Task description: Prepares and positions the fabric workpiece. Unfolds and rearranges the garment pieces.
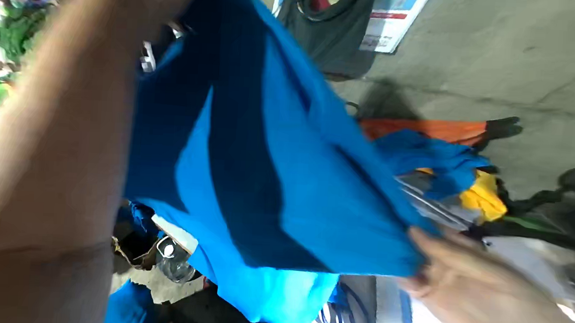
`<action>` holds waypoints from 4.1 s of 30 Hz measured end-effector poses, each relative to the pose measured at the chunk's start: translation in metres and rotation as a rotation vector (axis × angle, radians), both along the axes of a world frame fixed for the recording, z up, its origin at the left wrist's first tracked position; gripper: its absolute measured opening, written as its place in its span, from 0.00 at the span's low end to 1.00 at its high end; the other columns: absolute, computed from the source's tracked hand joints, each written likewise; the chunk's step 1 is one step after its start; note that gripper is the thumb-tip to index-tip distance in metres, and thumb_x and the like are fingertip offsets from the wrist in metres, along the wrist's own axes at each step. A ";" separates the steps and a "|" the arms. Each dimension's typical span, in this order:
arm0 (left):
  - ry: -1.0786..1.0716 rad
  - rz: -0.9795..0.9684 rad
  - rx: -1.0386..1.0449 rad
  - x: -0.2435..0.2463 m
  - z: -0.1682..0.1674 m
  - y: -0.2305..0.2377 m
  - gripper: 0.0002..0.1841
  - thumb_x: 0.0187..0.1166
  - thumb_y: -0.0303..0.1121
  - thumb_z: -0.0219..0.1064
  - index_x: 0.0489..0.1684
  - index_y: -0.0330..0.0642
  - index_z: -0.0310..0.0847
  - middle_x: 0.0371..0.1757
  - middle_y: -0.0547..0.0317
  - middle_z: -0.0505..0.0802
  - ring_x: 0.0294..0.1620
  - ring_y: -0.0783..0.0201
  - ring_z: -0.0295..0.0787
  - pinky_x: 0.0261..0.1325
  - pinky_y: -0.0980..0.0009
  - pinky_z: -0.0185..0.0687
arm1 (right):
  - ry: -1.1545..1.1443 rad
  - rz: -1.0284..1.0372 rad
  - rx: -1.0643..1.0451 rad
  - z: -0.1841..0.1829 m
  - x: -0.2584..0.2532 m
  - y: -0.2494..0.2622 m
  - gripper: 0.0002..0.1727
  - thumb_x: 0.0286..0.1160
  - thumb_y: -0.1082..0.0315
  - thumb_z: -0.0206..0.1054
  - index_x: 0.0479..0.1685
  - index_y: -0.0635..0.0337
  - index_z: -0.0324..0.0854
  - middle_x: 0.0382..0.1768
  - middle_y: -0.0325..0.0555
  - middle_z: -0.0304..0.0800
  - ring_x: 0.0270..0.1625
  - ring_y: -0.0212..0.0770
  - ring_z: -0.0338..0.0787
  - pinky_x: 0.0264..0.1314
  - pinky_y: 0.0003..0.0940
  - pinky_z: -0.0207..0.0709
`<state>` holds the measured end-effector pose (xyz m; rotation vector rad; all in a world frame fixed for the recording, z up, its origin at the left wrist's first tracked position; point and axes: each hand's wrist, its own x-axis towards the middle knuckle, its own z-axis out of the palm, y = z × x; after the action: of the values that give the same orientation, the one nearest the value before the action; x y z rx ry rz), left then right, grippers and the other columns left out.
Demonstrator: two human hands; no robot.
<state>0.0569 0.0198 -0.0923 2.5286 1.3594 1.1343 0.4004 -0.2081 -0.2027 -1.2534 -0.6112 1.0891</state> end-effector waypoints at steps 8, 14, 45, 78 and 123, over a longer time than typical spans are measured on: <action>0.432 -0.561 -0.432 0.197 -0.154 -0.003 0.22 0.85 0.34 0.65 0.76 0.38 0.77 0.74 0.41 0.84 0.75 0.45 0.81 0.78 0.45 0.73 | 0.269 -0.311 -0.404 -0.156 -0.010 -0.048 0.05 0.89 0.74 0.54 0.49 0.63 0.75 0.25 0.43 0.90 0.22 0.35 0.91 0.24 0.28 0.86; 0.273 -0.809 -0.807 0.194 -0.223 -0.127 0.13 0.84 0.36 0.66 0.52 0.35 0.88 0.57 0.47 0.91 0.59 0.56 0.88 0.64 0.61 0.84 | 0.147 -0.178 -0.283 -0.164 -0.004 -0.059 0.02 0.77 0.77 0.63 0.40 0.60 0.79 0.28 0.39 0.89 0.25 0.31 0.88 0.29 0.24 0.85; 0.005 -0.783 -0.139 0.214 -0.254 -0.176 0.08 0.76 0.28 0.65 0.30 0.41 0.91 0.41 0.58 0.95 0.50 0.67 0.92 0.58 0.75 0.85 | 0.427 -0.018 -0.208 -0.148 0.009 -0.061 0.12 0.85 0.77 0.54 0.33 0.59 0.80 0.29 0.42 0.92 0.28 0.32 0.90 0.30 0.23 0.83; -0.161 -0.630 -0.332 0.214 -0.272 -0.191 0.05 0.75 0.31 0.70 0.36 0.40 0.91 0.44 0.58 0.93 0.47 0.72 0.91 0.53 0.79 0.88 | -0.041 0.055 -0.075 -0.162 0.013 -0.070 0.11 0.79 0.73 0.61 0.36 0.54 0.89 0.32 0.31 0.93 0.33 0.23 0.89 0.36 0.16 0.80; -0.383 -0.747 -0.597 0.218 -0.265 -0.180 0.02 0.73 0.25 0.72 0.34 0.35 0.88 0.38 0.59 0.92 0.39 0.75 0.89 0.47 0.79 0.88 | -0.036 0.060 0.017 -0.158 0.015 -0.067 0.11 0.77 0.75 0.63 0.34 0.52 0.89 0.31 0.30 0.94 0.32 0.22 0.90 0.38 0.16 0.83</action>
<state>0.2749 -0.1601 -0.3572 1.9480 0.4663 0.8196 0.4159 -0.2753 -0.3607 -1.2489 -0.6885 1.1104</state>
